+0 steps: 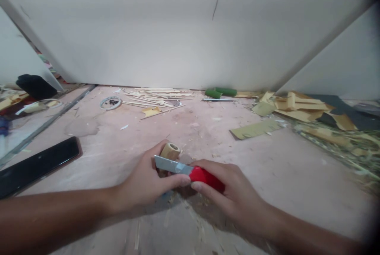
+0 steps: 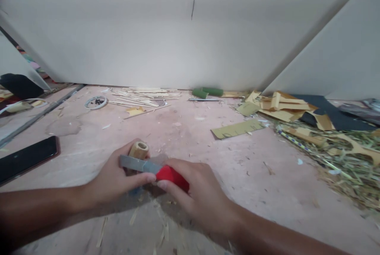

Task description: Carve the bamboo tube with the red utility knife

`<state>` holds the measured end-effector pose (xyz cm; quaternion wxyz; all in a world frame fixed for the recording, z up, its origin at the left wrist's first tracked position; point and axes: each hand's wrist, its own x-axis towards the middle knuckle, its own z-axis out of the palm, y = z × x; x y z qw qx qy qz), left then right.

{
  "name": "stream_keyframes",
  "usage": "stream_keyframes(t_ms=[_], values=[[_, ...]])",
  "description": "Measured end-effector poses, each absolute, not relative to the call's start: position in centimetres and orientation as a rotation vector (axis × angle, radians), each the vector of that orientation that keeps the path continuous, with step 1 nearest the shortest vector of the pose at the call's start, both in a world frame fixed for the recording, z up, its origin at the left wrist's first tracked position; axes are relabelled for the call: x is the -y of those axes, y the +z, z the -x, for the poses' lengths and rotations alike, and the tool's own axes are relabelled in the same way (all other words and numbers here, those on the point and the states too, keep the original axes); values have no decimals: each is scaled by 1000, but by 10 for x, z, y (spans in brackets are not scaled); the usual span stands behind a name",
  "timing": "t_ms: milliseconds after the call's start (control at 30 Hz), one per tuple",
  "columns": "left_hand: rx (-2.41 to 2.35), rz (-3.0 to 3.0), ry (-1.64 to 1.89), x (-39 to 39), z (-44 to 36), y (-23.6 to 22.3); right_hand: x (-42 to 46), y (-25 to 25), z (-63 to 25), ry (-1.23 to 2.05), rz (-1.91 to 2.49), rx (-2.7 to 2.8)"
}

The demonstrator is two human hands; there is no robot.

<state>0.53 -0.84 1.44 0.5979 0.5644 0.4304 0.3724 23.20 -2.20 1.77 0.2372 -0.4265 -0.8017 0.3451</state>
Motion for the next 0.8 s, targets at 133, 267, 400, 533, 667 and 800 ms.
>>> stream_keyframes(t_ms=[133, 267, 400, 533, 667, 800], values=[[-940, -1292, 855, 9, -4, 17, 23, 20, -231, 960, 1165, 2204], [-897, -1295, 840, 9, -3, 18, 23, 21, -230, 1002, 1128, 2201], [-900, -1332, 825, 9, -2, 16, 23, 21, -231, 1002, 1129, 2200], [-931, -1354, 808, 9, -3, 15, 23, 21, -233, 1008, 1124, 2194], [-956, -1352, 807, 9, -4, 14, 22, 21, -233, 1027, 1104, 2194], [-954, -1356, 813, 10, -4, 14, 21, 21, -233, 1021, 1101, 2191]])
